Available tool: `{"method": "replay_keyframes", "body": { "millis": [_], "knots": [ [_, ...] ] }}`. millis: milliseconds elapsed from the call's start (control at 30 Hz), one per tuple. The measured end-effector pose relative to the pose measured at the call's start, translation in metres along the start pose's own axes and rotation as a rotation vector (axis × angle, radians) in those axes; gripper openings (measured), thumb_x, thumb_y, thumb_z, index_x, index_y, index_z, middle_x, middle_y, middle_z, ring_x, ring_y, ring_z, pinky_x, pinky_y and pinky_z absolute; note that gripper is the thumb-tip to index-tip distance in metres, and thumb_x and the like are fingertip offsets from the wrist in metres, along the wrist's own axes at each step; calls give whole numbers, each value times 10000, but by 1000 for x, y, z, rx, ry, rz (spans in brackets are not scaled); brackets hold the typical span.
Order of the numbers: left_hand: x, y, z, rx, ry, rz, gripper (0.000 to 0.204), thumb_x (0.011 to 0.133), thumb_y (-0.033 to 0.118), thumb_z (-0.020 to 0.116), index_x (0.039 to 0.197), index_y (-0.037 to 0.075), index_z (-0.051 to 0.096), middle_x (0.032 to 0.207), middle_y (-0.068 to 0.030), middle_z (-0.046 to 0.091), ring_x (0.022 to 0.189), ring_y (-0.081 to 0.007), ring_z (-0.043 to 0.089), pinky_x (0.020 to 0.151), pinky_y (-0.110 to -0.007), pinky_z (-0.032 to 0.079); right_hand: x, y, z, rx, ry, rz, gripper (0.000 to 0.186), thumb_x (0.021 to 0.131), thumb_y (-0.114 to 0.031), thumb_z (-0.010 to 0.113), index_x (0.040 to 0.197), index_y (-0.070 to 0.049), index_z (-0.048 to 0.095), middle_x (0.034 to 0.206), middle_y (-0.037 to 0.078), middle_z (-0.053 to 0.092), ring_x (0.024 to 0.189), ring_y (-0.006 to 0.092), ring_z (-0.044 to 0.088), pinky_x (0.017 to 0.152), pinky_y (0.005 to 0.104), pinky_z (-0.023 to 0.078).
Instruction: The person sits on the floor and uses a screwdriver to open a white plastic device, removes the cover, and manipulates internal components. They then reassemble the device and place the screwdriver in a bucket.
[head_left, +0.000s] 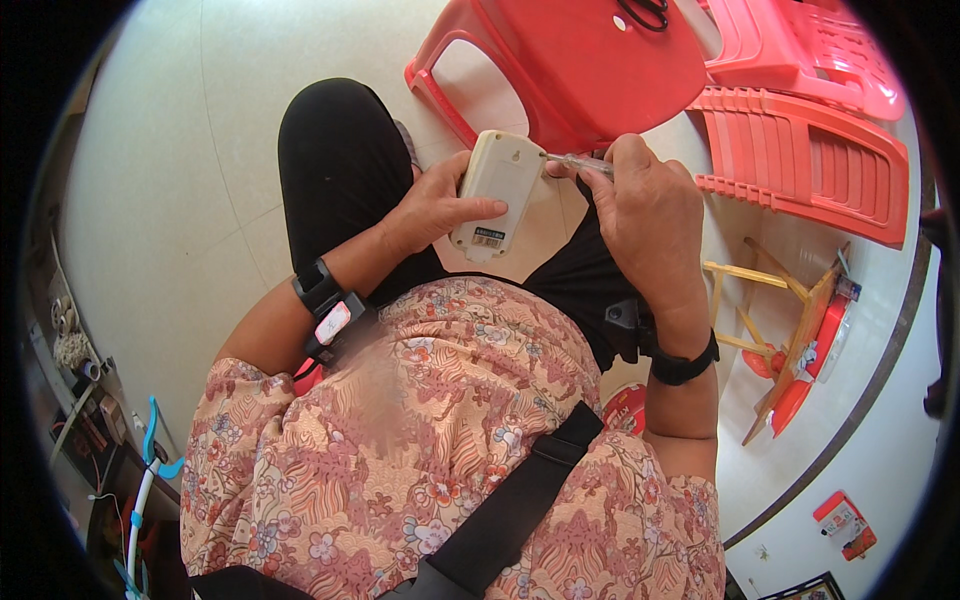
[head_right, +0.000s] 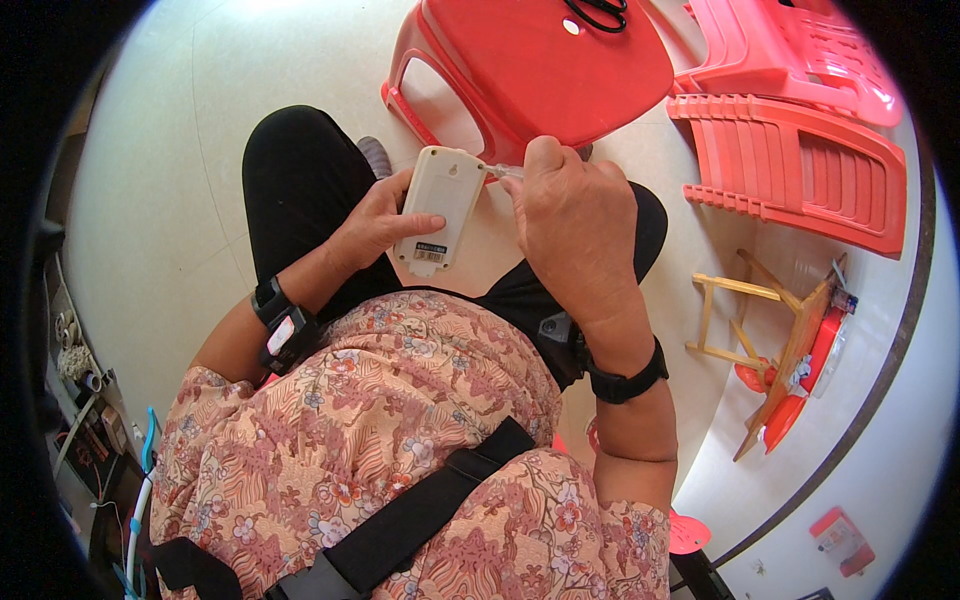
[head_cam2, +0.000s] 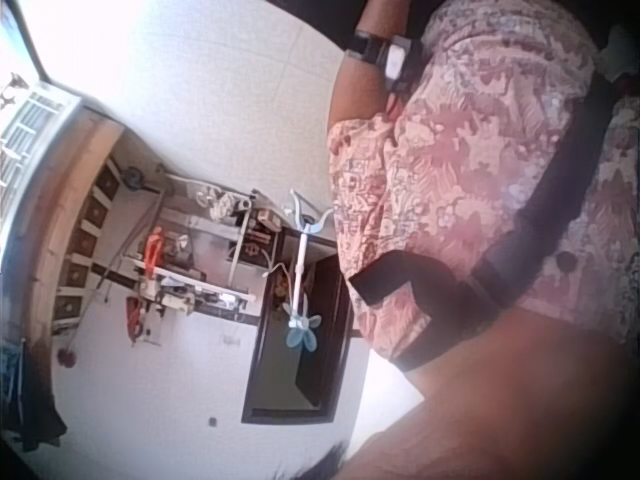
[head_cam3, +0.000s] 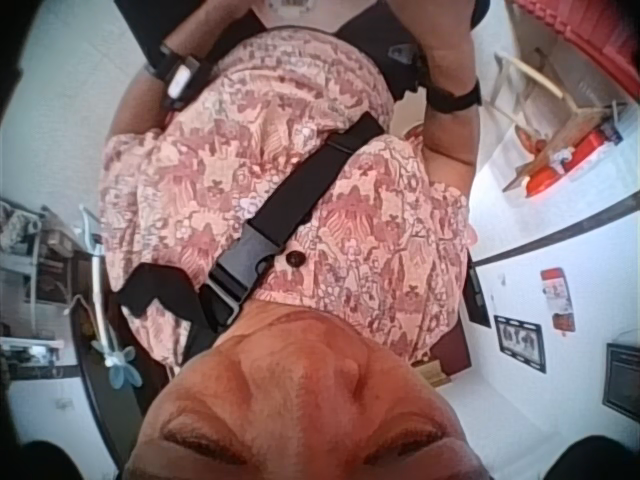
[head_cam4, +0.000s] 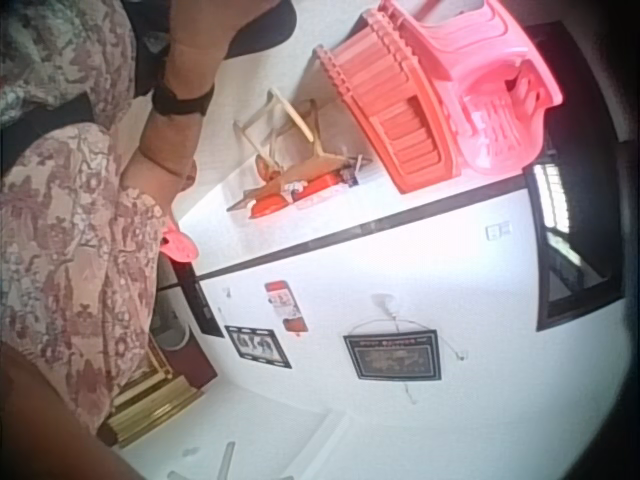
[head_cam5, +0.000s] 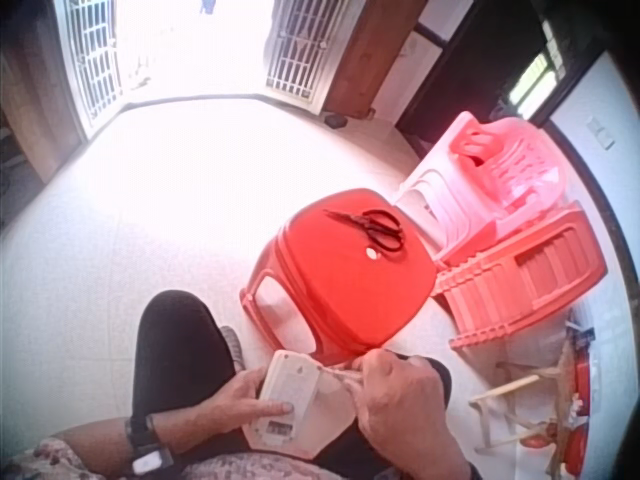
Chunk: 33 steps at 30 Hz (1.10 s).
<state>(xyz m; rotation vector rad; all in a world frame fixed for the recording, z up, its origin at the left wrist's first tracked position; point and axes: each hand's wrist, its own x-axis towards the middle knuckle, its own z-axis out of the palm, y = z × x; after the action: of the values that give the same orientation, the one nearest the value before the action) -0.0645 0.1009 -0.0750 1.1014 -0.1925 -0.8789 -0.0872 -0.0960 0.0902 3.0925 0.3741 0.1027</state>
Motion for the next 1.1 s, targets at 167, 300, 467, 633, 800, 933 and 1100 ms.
{"method": "replay_keyframes", "body": {
  "millis": [167,300,467,633,800,933,1100],
  "knots": [
    [0,-1,0,16,-10,15,624,817,217,782,1319,-17,495,1142,-102,648,1022,-169,640,899,-327,526,1,-1,-5,-41,-134,53,351,828,-329,725,838,-57,503,650,102,584,586,285,594,609,377,460],
    [1,-1,-1,34,1,8,635,813,223,786,1323,-16,492,1143,-108,647,1022,-173,640,899,-330,527,2,0,-5,10,-76,33,344,834,-328,716,843,-57,504,686,108,583,618,291,596,632,387,463],
    [0,0,0,4,15,13,654,802,244,797,1316,-26,494,1142,-112,646,1016,-173,642,899,-326,527,4,3,0,70,44,-20,292,853,-271,694,850,-55,496,714,118,581,644,320,590,671,412,456],
    [-1,1,0,66,-17,-26,647,800,244,798,1300,-42,503,1126,-114,651,1000,-169,646,892,-325,530,4,2,1,75,-52,-1,287,850,-243,694,838,-48,483,675,122,592,612,332,581,647,410,438],
    [0,0,0,54,-12,-11,633,800,234,797,1293,-41,510,1118,-119,656,992,-172,651,884,-322,532,5,-1,2,81,-27,-7,273,851,-218,690,830,-46,478,669,131,591,609,334,578,626,403,431],
    [0,0,2,18,-2,-12,635,798,221,793,1287,-57,498,1106,-130,646,993,-181,643,868,-315,530,4,-1,2,203,1,-34,249,838,-166,694,848,-46,476,725,142,588,666,348,584,628,419,430],
    [-1,4,3,26,-12,-8,616,804,222,790,1284,-46,512,1109,-123,656,986,-173,652,868,-314,536,5,1,1,286,-4,-37,241,825,-115,692,878,-41,469,777,154,581,714,367,576,655,434,431]
  ]
}}
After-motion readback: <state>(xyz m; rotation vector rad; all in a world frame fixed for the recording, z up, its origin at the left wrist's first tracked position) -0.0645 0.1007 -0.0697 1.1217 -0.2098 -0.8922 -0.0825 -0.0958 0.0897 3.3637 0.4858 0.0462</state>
